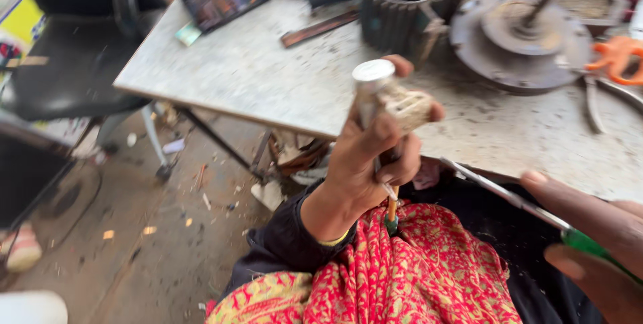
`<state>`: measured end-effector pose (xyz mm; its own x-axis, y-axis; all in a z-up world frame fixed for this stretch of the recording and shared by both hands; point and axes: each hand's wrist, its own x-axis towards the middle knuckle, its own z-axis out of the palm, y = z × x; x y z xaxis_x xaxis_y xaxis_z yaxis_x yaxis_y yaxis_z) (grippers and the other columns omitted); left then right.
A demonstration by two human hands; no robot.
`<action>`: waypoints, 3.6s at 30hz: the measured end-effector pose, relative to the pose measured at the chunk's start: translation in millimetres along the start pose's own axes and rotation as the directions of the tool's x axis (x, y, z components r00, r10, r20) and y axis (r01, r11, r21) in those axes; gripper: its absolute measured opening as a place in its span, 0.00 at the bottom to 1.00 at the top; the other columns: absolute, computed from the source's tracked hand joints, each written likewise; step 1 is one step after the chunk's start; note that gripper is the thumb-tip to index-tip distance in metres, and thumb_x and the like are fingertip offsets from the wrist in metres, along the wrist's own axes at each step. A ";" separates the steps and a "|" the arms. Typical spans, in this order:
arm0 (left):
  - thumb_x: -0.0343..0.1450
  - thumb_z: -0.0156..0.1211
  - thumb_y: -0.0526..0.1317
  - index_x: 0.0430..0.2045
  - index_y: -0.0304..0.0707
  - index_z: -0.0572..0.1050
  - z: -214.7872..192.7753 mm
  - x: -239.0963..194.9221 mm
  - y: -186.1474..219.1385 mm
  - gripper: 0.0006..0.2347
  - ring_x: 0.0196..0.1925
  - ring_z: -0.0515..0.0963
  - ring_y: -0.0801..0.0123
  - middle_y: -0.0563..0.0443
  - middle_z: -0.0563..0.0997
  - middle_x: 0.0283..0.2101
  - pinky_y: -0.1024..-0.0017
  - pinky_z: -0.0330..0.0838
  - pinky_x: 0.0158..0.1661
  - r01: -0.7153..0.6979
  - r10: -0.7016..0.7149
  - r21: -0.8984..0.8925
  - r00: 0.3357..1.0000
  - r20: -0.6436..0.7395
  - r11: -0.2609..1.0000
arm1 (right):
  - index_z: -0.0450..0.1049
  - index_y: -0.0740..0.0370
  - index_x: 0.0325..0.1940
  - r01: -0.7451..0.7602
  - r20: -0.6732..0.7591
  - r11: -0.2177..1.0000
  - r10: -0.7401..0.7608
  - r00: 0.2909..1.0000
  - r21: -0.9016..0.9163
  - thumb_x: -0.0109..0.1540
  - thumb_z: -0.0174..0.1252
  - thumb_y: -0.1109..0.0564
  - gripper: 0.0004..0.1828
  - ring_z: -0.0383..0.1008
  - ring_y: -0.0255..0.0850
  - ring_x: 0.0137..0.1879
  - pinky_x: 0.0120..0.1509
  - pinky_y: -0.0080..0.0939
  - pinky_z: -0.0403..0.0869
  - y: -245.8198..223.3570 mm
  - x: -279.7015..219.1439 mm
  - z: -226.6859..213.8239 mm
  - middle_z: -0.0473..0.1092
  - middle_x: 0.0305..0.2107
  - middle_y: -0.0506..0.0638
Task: The person uses a screwdriver to tighten screws on a small white electrical component with wires. They repeatedly adjust the component and tighten the screws while seated at a cluttered workbench.
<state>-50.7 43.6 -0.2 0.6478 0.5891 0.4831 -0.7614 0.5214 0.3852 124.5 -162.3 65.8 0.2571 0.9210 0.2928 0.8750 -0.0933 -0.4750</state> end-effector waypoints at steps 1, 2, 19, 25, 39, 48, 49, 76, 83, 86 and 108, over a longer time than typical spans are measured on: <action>0.78 0.68 0.43 0.64 0.39 0.59 -5.1 -2.1 0.6 0.25 0.16 0.67 0.79 0.36 0.78 0.48 0.81 0.59 0.17 0.010 -0.010 -0.003 1.000 0.002 1.000 | 0.75 0.51 0.65 -0.015 0.011 1.000 0.015 1.000 0.014 0.56 0.60 0.55 0.30 0.75 0.42 0.36 0.47 0.40 0.77 4.3 0.8 2.2 0.74 0.32 0.53; 0.78 0.69 0.43 0.62 0.38 0.59 -9.4 -3.1 -1.9 0.24 0.17 0.68 0.78 0.35 0.78 0.48 0.81 0.59 0.17 0.041 -0.041 -0.016 0.999 -0.001 0.999 | 0.75 0.52 0.65 -0.002 0.043 1.000 0.000 0.999 0.031 0.57 0.60 0.54 0.30 0.76 0.42 0.36 0.46 0.40 0.77 8.7 2.6 4.1 0.73 0.31 0.52; 0.81 0.62 0.41 0.50 0.31 0.71 -38.8 1.4 -7.4 0.11 0.19 0.74 0.79 0.32 0.78 0.48 0.83 0.67 0.17 0.019 0.021 -0.306 0.992 0.127 0.952 | 0.77 0.54 0.64 0.038 0.098 0.999 -0.038 0.994 0.000 0.59 0.59 0.50 0.28 0.76 0.38 0.32 0.40 0.38 0.74 24.0 9.0 12.3 0.73 0.26 0.48; 0.83 0.58 0.42 0.49 0.33 0.70 -50.0 -2.5 4.5 0.10 0.17 0.67 0.81 0.36 0.76 0.46 0.85 0.59 0.14 0.024 0.004 -0.269 0.994 0.106 0.963 | 0.75 0.50 0.65 0.115 0.173 0.993 -0.114 0.978 0.003 0.54 0.63 0.56 0.32 0.75 0.36 0.29 0.36 0.37 0.73 6.7 18.4 5.9 0.72 0.24 0.46; 0.81 0.58 0.48 0.50 0.38 0.71 -55.3 -9.5 -1.0 0.13 0.14 0.61 0.83 0.39 0.76 0.45 0.85 0.52 0.14 0.056 -0.036 -0.224 0.995 0.093 0.973 | 0.71 0.42 0.71 0.159 0.300 0.987 -0.150 0.942 -0.007 0.58 0.64 0.55 0.35 0.80 0.33 0.30 0.31 0.39 0.75 -25.6 40.5 11.0 0.75 0.27 0.41; 0.80 0.59 0.48 0.53 0.38 0.70 -47.7 -14.5 -1.4 0.15 0.14 0.62 0.82 0.39 0.74 0.45 0.84 0.52 0.14 0.087 -0.081 -0.183 0.996 0.037 0.979 | 0.70 0.43 0.72 0.177 0.295 0.984 -0.170 0.940 0.004 0.57 0.61 0.57 0.36 0.80 0.35 0.32 0.32 0.38 0.76 -30.6 44.9 9.7 0.78 0.30 0.43; 0.80 0.59 0.48 0.52 0.38 0.70 -46.9 -14.6 -1.6 0.15 0.14 0.62 0.82 0.39 0.74 0.44 0.84 0.53 0.14 0.076 -0.070 -0.166 0.997 0.041 0.983 | 0.71 0.43 0.71 0.181 0.268 0.983 -0.182 0.946 0.028 0.58 0.61 0.57 0.35 0.79 0.35 0.31 0.31 0.37 0.76 -31.6 44.3 8.3 0.78 0.30 0.44; 0.80 0.58 0.47 0.51 0.36 0.72 -53.4 -16.2 -3.4 0.14 0.15 0.65 0.80 0.41 0.76 0.46 0.83 0.56 0.16 0.088 -0.063 -0.206 0.990 0.126 0.975 | 0.77 0.54 0.59 0.274 0.173 0.952 -0.250 0.953 -0.137 0.55 0.63 0.53 0.27 0.76 0.39 0.26 0.28 0.44 0.72 -58.2 46.7 -6.8 0.71 0.27 0.47; 0.82 0.57 0.47 0.51 0.36 0.71 -51.9 -16.7 -4.8 0.13 0.15 0.64 0.80 0.40 0.75 0.46 0.85 0.55 0.15 0.078 -0.058 -0.176 0.992 0.116 0.981 | 0.79 0.49 0.58 0.322 0.084 0.932 -0.312 0.946 -0.167 0.53 0.63 0.58 0.28 0.74 0.38 0.25 0.28 0.43 0.72 -49.6 43.6 -6.6 0.71 0.24 0.49; 0.81 0.57 0.47 0.51 0.36 0.71 -48.5 -18.2 -4.7 0.13 0.15 0.64 0.81 0.41 0.75 0.46 0.84 0.55 0.15 0.088 -0.068 -0.162 0.990 0.125 0.983 | 0.78 0.51 0.60 0.369 0.098 0.914 -0.357 0.929 -0.169 0.54 0.64 0.56 0.28 0.74 0.39 0.24 0.28 0.45 0.73 -43.1 43.0 -7.1 0.71 0.23 0.50; 0.80 0.62 0.46 0.49 0.35 0.71 -34.6 -19.7 -12.3 0.14 0.17 0.68 0.77 0.38 0.75 0.45 0.83 0.60 0.14 -0.035 0.035 0.007 0.998 0.052 0.999 | 0.81 0.52 0.61 0.105 0.159 0.994 -0.109 0.981 0.032 0.56 0.64 0.56 0.27 0.75 0.36 0.31 0.33 0.37 0.73 -41.5 31.5 -3.6 0.71 0.27 0.46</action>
<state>-53.2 47.0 -41.6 0.6186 0.5740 0.5365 -0.7840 0.4958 0.3735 97.8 -130.8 97.8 0.0920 0.9740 0.2071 0.8834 0.0161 -0.4683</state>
